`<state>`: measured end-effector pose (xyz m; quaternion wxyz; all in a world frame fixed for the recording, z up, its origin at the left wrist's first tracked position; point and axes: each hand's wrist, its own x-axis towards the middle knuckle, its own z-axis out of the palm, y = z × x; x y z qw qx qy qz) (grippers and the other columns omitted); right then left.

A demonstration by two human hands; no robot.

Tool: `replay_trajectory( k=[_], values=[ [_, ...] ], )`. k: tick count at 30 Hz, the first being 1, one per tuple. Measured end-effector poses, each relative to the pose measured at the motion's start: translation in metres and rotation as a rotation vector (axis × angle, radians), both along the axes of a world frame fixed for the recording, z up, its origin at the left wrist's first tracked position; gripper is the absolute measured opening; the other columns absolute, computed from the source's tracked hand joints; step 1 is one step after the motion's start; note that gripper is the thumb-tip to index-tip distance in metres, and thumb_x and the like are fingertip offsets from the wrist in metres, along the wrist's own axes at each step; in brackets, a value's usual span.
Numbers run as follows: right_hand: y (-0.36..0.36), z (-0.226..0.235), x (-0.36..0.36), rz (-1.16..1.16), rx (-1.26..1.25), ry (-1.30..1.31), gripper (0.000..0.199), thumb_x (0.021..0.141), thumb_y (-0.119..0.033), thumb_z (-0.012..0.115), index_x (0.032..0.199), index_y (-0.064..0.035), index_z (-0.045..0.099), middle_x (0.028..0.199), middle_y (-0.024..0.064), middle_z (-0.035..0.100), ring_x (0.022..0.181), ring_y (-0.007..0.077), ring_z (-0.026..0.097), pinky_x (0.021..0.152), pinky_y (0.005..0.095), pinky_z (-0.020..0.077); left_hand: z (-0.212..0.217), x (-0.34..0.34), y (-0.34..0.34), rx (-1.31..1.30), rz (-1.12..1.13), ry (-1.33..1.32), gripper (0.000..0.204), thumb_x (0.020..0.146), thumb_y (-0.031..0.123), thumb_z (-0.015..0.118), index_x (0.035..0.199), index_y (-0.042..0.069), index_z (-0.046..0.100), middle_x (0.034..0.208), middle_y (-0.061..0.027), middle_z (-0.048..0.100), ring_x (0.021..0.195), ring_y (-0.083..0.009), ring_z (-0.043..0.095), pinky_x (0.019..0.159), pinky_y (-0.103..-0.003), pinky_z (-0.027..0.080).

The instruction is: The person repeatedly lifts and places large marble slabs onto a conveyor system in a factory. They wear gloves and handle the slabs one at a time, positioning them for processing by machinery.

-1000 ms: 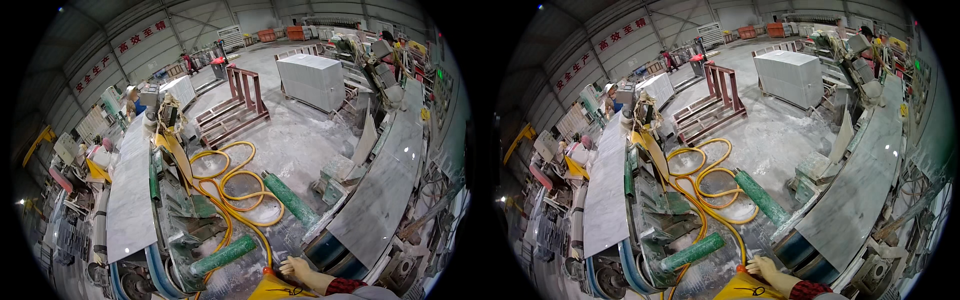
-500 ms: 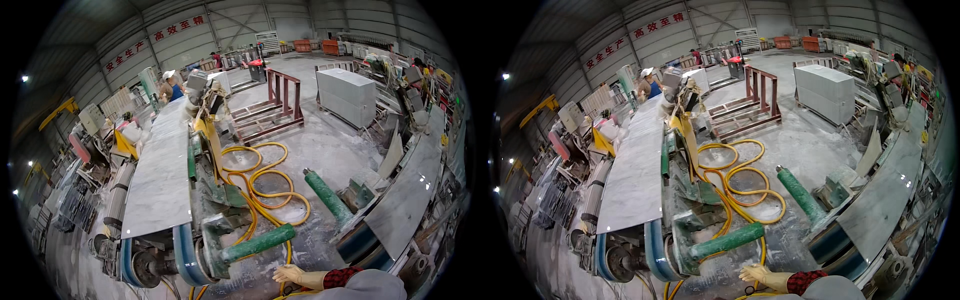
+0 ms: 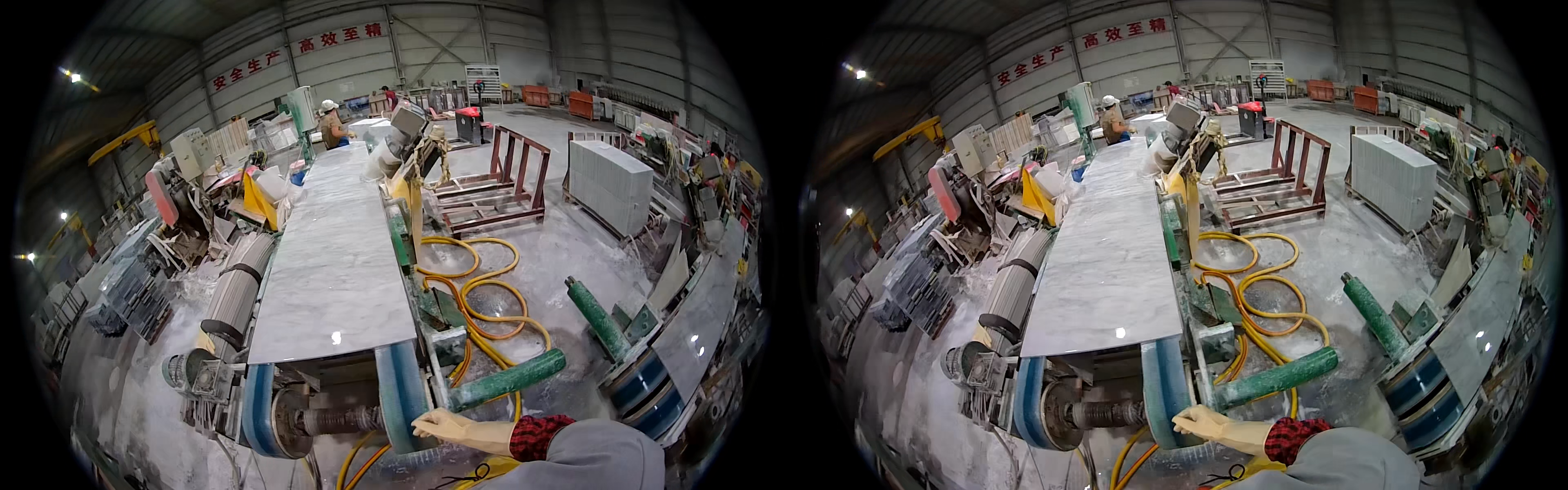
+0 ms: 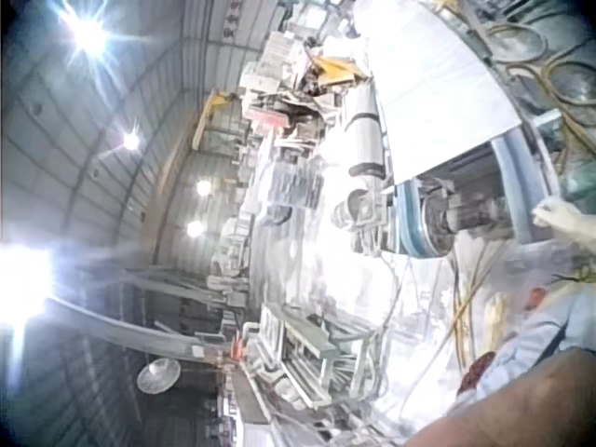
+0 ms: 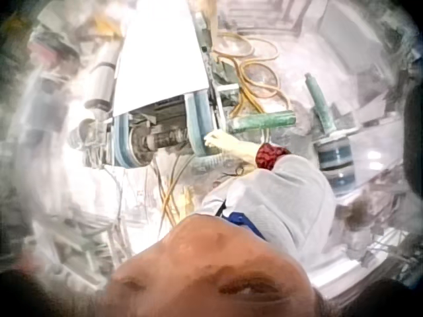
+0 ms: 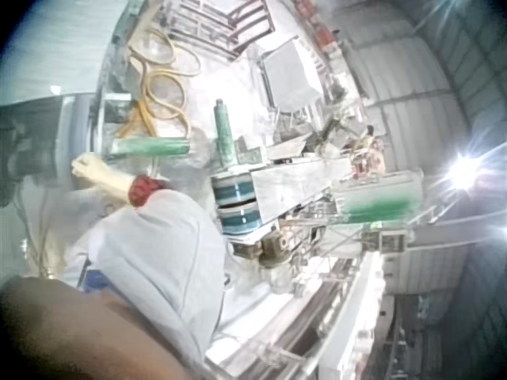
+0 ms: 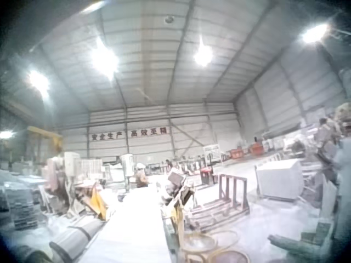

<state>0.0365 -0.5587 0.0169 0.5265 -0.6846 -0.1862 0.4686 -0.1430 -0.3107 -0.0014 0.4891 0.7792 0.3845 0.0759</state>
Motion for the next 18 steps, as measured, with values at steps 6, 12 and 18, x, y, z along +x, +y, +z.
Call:
replay_trajectory(
  k=[6,12,18],
  values=[
    [0.032,-0.006,0.024,-0.164,-0.014,-0.509,0.04,0.109,-0.036,0.064,0.129,-0.0036,0.075,0.102,0.0199,0.079,0.094,0.025,0.077,0.084,0.0414,0.0581,0.013,-0.005,0.059,0.122,0.096,-0.027,0.053,0.114,0.042,0.057,0.138,-0.003,0.069,0.129,-0.0215,0.076,0.12,-0.0375,0.071,0.103,-0.049,0.055],
    [0.079,-0.006,0.079,-0.333,0.126,-1.101,0.036,0.101,-0.029,0.067,0.128,-0.0042,0.069,0.102,0.0225,0.073,0.099,0.0445,0.067,0.09,0.051,0.0548,0.035,0.015,0.094,0.288,0.171,-0.044,0.052,0.113,0.042,0.058,0.139,-0.002,0.069,0.13,-0.0216,0.076,0.122,-0.038,0.07,0.104,-0.049,0.055],
    [0.131,-0.005,0.124,-0.23,-0.167,-1.222,0.054,0.1,-0.034,0.067,0.142,-0.0008,0.058,0.141,0.0216,0.061,0.138,0.0444,0.052,0.123,0.0524,0.0379,0.049,0.032,0.12,0.402,0.233,-0.029,0.051,0.113,0.041,0.06,0.14,-0.001,0.069,0.132,-0.0218,0.076,0.123,-0.0385,0.07,0.106,-0.048,0.054]
  ],
)
